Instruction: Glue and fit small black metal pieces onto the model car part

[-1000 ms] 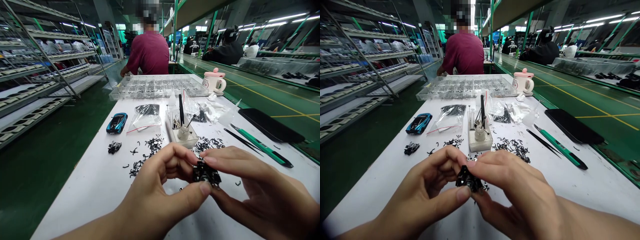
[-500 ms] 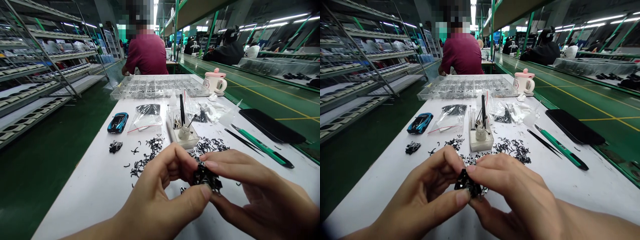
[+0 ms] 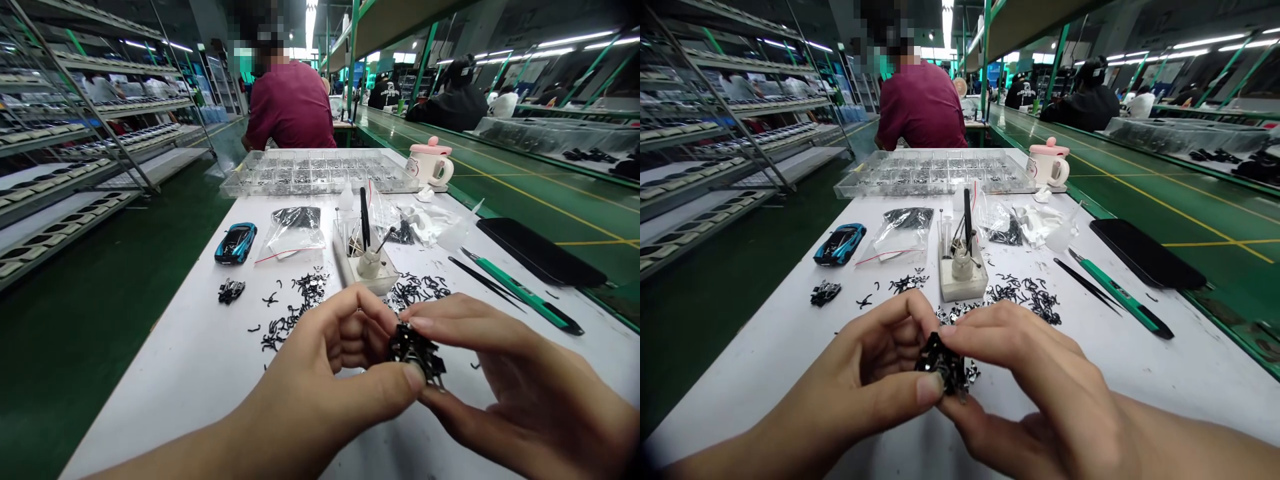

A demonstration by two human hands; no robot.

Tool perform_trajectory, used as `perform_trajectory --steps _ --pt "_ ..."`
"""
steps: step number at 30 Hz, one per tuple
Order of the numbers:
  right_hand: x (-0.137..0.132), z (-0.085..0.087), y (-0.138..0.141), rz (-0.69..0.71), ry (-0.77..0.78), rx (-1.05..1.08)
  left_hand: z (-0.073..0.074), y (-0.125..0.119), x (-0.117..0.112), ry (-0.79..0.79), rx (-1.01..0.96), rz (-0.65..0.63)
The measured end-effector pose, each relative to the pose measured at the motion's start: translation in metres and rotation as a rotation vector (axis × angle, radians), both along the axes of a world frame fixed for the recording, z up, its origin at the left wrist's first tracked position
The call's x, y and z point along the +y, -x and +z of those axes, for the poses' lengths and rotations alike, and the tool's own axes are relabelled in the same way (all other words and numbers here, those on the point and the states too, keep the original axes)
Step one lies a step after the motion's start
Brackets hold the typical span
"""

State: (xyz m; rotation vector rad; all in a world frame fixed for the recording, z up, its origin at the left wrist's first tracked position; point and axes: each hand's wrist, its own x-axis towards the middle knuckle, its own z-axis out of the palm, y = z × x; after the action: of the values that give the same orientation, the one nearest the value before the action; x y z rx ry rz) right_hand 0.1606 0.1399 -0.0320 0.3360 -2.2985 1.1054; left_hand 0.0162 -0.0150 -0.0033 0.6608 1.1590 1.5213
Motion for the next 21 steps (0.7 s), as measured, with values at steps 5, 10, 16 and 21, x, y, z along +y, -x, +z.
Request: perform_trajectory --steps 5,10,16,21 --pt "-0.0018 0.0031 0.0026 -0.067 0.017 0.023 0.0009 0.0022 0.0003 0.019 0.017 0.007" --pt "-0.0009 0.0018 0.0024 -0.108 0.045 0.03 0.0027 0.0037 -0.0007 -0.024 -0.046 0.012" --pt "0.0021 -0.0015 0.0044 -0.076 0.073 0.016 0.0048 0.005 0.0021 -0.045 -0.061 0.023" --pt "0.0014 -0.0019 0.0041 -0.074 0.092 0.014 0.0036 0.0062 0.0002 -0.042 -0.068 0.012"
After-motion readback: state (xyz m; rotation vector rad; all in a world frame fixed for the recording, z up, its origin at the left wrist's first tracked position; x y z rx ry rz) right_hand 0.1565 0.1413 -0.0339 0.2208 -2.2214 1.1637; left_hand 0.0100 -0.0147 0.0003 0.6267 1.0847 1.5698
